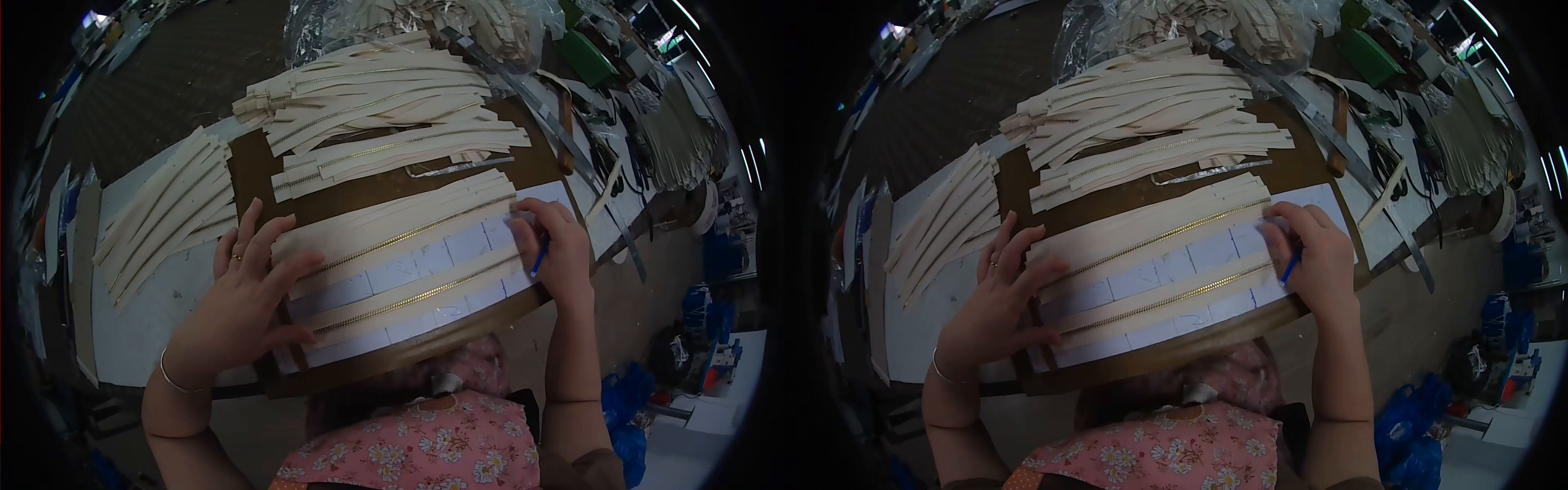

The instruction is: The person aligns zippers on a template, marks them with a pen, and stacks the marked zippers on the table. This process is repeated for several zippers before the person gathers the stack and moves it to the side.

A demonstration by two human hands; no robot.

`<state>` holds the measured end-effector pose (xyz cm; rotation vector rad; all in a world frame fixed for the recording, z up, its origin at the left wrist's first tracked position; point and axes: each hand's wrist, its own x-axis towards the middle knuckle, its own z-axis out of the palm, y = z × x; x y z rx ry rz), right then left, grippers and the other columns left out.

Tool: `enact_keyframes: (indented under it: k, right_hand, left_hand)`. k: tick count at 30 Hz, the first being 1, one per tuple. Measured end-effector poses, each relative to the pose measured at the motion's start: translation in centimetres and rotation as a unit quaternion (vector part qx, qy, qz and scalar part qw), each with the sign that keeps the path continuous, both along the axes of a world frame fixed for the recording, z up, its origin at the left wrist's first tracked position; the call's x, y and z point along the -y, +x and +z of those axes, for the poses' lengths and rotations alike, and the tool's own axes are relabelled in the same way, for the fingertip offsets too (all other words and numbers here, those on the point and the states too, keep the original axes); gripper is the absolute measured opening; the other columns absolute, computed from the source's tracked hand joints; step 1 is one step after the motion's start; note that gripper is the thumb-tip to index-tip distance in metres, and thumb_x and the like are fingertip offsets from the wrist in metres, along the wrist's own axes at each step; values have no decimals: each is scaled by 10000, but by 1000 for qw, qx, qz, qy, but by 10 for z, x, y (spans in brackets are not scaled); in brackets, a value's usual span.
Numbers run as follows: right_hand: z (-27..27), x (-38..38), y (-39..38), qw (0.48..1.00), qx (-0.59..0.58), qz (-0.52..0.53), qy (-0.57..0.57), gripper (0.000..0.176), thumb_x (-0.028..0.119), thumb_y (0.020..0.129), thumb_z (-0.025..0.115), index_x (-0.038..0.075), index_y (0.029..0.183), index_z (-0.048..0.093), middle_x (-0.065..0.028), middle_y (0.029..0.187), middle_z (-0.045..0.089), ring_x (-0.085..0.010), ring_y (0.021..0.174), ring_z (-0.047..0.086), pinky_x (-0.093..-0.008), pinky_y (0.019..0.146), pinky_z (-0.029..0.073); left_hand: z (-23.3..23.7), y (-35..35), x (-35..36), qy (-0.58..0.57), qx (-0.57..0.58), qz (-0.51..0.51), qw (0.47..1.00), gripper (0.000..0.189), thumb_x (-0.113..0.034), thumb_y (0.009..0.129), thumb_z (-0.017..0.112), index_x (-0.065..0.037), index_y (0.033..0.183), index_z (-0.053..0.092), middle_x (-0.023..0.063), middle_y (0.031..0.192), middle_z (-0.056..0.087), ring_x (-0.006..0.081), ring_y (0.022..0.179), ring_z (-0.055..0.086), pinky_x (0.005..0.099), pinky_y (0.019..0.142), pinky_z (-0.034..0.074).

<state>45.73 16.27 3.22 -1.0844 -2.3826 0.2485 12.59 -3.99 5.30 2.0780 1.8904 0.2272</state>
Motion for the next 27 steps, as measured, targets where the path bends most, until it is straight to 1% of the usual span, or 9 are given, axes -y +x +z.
enact_keyframes:
  k: [4, 6, 7, 9, 13, 15, 19, 21, 27]
  right_hand:
    - [4, -2, 15, 995, -100, -11, 0, 146, 166, 989, 624, 35, 1018, 684, -110, 897, 644, -188, 751, 623, -296, 676, 489]
    - [3, 9, 12, 932, -305, 81, -176, 256, 194, 1056, 515, -2, 954, 644, -99, 904, 619, -151, 796, 583, -294, 700, 462]
    - [3, 13, 6, 933, -306, 76, -175, 256, 194, 1056, 515, -2, 954, 644, -99, 904, 619, -151, 796, 583, -294, 700, 462]
    - [2, 19, -8, 892, -340, 177, -240, 319, 226, 1078, 471, -6, 908, 607, -83, 885, 606, -126, 780, 575, -287, 695, 465]
    - [-13, 16, -14, 863, -334, 178, -334, 338, 273, 1078, 492, 7, 904, 606, -67, 840, 609, -103, 708, 561, -251, 644, 463]
    - [-18, 11, -8, 835, -353, 66, -416, 357, 319, 1068, 525, 21, 896, 620, -39, 768, 604, -78, 628, 542, -217, 573, 447]
    - [-16, 14, -17, 876, -342, 17, -340, 437, 363, 1089, 443, 41, 814, 550, -26, 720, 557, -59, 540, 480, -202, 485, 384]
    - [-15, 18, -21, 904, -317, 36, -285, 406, 331, 1083, 476, 40, 813, 559, -21, 717, 557, -57, 540, 482, -200, 499, 392]
    - [-19, 14, -17, 938, -261, 83, -213, 386, 306, 1070, 520, 31, 804, 579, -11, 710, 562, -55, 546, 495, -209, 502, 389]
  left_hand:
    - [3, 1, -2, -12, 3, -1, 1000, 821, -415, 630, 897, -218, 1359, 574, 143, 1582, 291, 460, 1524, 106, 560, 1205, 182]
    - [5, 2, -3, -19, 6, 9, 1000, 827, -400, 629, 901, -201, 1360, 570, 149, 1581, 292, 461, 1523, 112, 557, 1204, 177]
    - [6, 3, -3, -20, 6, 4, 1000, 827, -400, 629, 901, -201, 1360, 570, 149, 1581, 292, 461, 1523, 112, 557, 1204, 177]
    - [7, 4, -4, -32, 9, 14, 999, 815, -376, 637, 900, -190, 1358, 570, 156, 1575, 299, 460, 1523, 116, 555, 1205, 170]
    - [8, 5, -4, -28, 18, 16, 999, 783, -418, 659, 884, -212, 1344, 566, 149, 1546, 312, 475, 1509, 142, 580, 1186, 162]
    - [7, 5, -3, -25, 16, 17, 999, 783, -431, 659, 881, -208, 1341, 567, 151, 1545, 313, 480, 1508, 145, 582, 1186, 161]
    - [8, 4, -4, -44, 7, 14, 999, 821, -349, 639, 897, -177, 1368, 563, 156, 1582, 293, 461, 1527, 105, 552, 1198, 160]
    - [6, 3, -3, -34, -3, 13, 999, 832, -380, 636, 895, -175, 1371, 564, 159, 1580, 299, 463, 1529, 99, 550, 1198, 157]
    - [3, 3, -2, -25, -2, 15, 1000, 826, -469, 650, 868, -165, 1360, 574, 167, 1577, 312, 471, 1527, 102, 554, 1198, 155]
